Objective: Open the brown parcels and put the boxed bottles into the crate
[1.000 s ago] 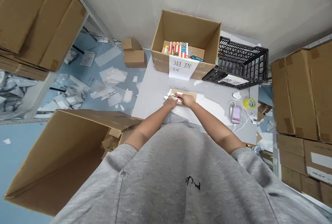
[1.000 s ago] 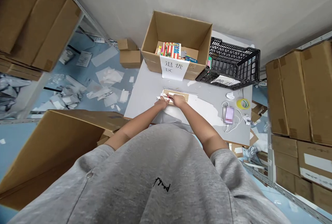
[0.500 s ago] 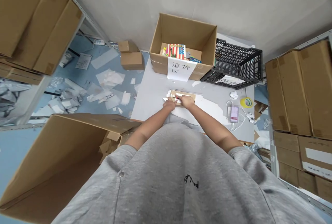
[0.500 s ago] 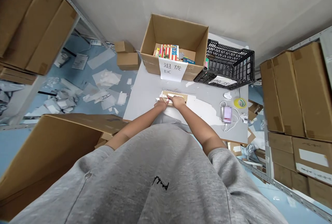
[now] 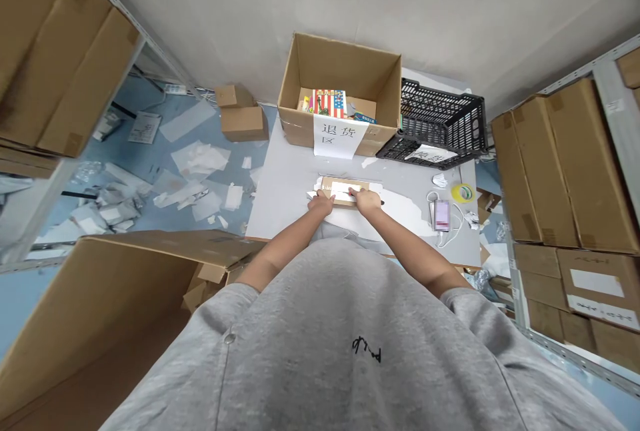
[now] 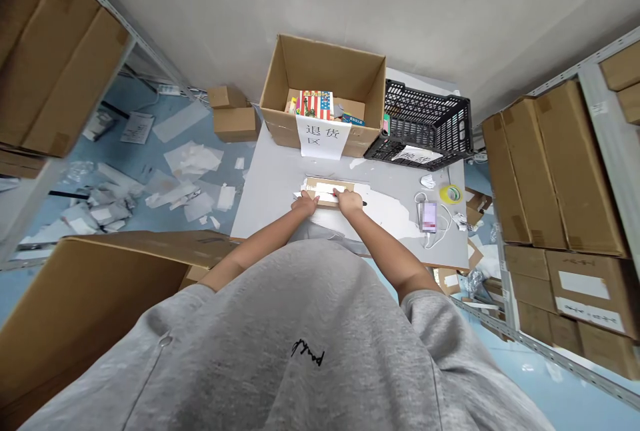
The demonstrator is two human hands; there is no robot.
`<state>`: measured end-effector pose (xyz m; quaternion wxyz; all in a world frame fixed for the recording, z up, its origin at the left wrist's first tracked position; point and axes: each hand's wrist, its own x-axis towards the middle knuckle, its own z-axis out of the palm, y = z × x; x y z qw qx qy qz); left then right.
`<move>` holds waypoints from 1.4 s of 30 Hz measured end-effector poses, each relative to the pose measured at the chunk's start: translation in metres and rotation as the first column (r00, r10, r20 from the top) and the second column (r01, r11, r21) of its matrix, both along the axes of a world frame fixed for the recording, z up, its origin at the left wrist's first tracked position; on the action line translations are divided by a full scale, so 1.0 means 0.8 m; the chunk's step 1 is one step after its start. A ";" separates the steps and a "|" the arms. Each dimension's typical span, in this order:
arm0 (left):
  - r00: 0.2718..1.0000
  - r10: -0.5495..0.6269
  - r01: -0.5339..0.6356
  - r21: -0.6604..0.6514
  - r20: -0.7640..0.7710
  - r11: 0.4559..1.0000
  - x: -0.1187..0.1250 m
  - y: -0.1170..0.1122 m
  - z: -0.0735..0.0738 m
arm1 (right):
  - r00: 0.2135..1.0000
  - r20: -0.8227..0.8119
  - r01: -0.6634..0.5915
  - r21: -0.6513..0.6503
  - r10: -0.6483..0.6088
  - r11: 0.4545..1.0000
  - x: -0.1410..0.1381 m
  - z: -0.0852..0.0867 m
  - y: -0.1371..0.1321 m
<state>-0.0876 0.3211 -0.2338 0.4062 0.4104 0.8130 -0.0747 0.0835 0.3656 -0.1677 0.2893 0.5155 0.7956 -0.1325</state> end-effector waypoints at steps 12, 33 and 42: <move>1.000 0.017 -0.017 0.002 -0.019 1.000 0.000 -0.001 -0.002 | 0.992 0.036 0.115 0.088 -0.118 0.990 0.057 0.000 -0.013; 0.999 -0.002 0.000 -0.056 -0.036 0.998 -0.002 -0.001 0.024 | 0.978 0.002 0.207 0.060 -0.208 0.976 0.099 0.011 -0.029; 0.979 -0.102 0.107 0.020 -0.177 0.994 0.010 0.003 0.024 | 0.853 -0.179 0.508 0.073 -0.489 0.859 0.154 0.015 -0.033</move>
